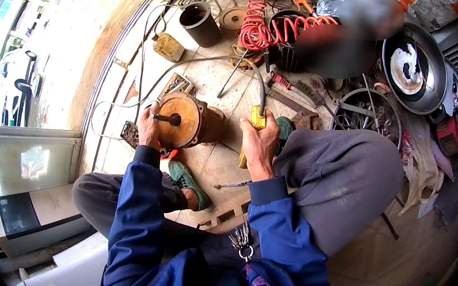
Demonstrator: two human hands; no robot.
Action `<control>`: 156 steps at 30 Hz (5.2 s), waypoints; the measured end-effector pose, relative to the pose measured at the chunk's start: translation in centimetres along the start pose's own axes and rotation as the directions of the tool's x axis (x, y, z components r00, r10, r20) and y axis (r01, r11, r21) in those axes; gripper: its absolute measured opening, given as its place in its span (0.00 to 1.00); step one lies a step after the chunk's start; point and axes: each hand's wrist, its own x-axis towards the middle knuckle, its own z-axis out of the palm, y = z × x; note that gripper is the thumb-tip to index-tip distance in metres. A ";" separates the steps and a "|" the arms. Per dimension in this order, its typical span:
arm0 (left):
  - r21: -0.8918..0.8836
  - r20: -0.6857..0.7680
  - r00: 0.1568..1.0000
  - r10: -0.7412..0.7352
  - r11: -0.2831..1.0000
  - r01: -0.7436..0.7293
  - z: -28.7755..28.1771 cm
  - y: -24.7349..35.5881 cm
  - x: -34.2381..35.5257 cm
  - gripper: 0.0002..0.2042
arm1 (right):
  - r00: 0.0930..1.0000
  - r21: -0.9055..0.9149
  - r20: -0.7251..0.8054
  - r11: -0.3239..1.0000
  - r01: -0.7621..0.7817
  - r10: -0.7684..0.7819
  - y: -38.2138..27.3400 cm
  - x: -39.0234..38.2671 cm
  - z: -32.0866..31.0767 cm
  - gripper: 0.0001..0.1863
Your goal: The person sits on the floor and works on a rusty mechanical part, likely a motor housing. They use a yellow multimeter to test electrical connections on the part, then pour liquid from a plastic bottle into the central opening. Finally, they wipe the surface of the part with a cloth.
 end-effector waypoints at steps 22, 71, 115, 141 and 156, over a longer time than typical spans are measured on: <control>0.483 0.747 0.621 -0.235 0.834 -0.265 3.9 3.7 12.1 0.24 | 0.946 -0.235 0.302 0.952 0.197 -0.121 -6.1 2.0 1.5 0.16; -0.033 0.817 0.516 -0.258 0.872 0.488 4.6 -3.8 11.0 0.04 | 0.334 -0.513 0.840 0.827 0.231 0.428 0.7 18.2 19.0 0.09; 0.052 0.868 0.406 -0.287 0.865 0.499 5.8 -3.7 12.0 0.09 | 0.801 -0.871 0.485 0.114 0.477 0.352 7.1 26.5 9.6 0.30; 0.024 0.859 0.410 -0.306 0.824 0.566 5.7 -3.5 11.9 0.09 | 0.495 -0.616 0.786 0.536 0.578 0.370 -4.7 22.1 13.3 0.25; 0.069 0.830 0.443 -0.340 0.849 0.524 6.2 -4.0 11.6 0.06 | 0.648 -0.249 0.762 0.922 0.296 -0.002 -5.3 19.8 14.9 0.15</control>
